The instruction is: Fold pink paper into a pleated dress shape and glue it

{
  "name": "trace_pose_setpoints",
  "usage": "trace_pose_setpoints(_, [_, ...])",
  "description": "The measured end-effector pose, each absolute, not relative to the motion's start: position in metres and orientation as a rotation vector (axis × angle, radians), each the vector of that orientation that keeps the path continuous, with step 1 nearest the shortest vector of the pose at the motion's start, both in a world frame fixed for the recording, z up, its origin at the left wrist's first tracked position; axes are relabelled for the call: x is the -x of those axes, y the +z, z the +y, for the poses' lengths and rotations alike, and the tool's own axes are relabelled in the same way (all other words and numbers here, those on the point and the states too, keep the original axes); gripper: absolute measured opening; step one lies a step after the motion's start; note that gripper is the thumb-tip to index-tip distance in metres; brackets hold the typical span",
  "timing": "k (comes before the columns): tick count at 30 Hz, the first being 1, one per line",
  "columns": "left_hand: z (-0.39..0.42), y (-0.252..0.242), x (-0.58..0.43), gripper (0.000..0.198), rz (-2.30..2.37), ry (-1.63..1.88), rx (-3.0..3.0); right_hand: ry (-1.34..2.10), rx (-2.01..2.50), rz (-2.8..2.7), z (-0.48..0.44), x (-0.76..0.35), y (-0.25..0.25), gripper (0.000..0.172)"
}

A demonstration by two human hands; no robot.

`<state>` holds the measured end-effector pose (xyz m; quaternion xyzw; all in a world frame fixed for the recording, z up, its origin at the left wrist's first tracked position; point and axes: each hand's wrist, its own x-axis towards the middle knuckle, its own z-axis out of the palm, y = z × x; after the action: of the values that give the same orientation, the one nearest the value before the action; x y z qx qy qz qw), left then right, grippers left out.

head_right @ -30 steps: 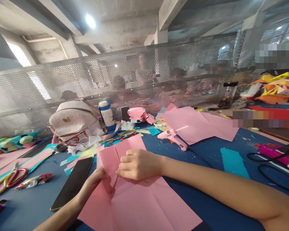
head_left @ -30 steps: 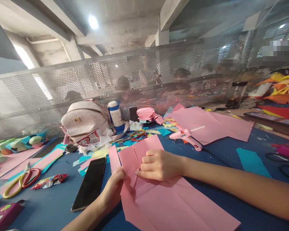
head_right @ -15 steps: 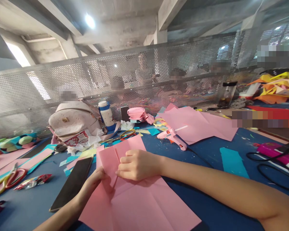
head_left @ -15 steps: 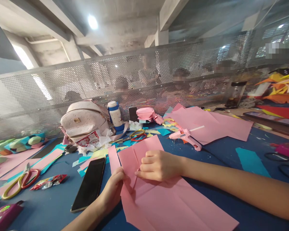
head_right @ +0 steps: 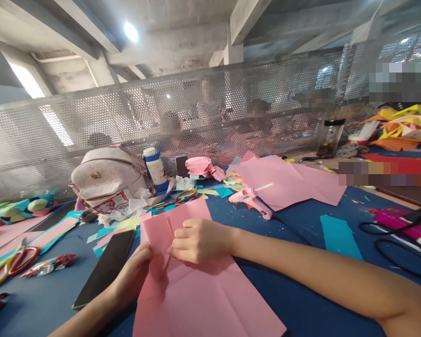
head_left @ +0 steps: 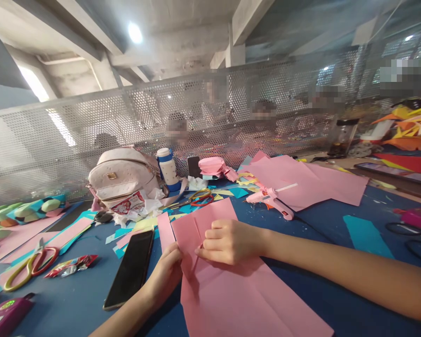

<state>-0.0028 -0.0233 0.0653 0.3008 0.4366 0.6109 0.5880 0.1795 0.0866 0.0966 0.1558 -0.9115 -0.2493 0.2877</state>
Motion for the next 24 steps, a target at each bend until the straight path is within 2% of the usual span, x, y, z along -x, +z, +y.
trace_pose_setpoints(8, [-0.017, 0.058, 0.008, 0.014, 0.833, 1.347, -0.742, -0.629, -0.291, -2.435, 0.089, -0.178, 0.091, 0.014])
trace_pose_setpoints(10, [-0.017, 0.056, 0.010, 0.015, 0.802, 1.320, -0.751, -0.526, -0.198, -2.448, 0.087, -0.179, 0.090, 0.015])
trace_pose_setpoints(14, [-0.019, 0.060, 0.009, 0.014, 0.750, 1.276, -0.773, -0.225, -0.039, -2.526, 0.081, -0.178, 0.088, 0.027])
trace_pose_setpoints(17, [-0.019, 0.061, 0.006, 0.019, 0.708, 1.227, -0.812, -0.145, -0.015, -2.597, 0.075, -0.176, 0.087, 0.022])
trace_pose_setpoints(24, [-0.017, 0.060, 0.012, 0.029, 0.753, 1.167, -0.998, -0.199, 0.005, -2.629, 0.071, -0.173, 0.082, 0.017])
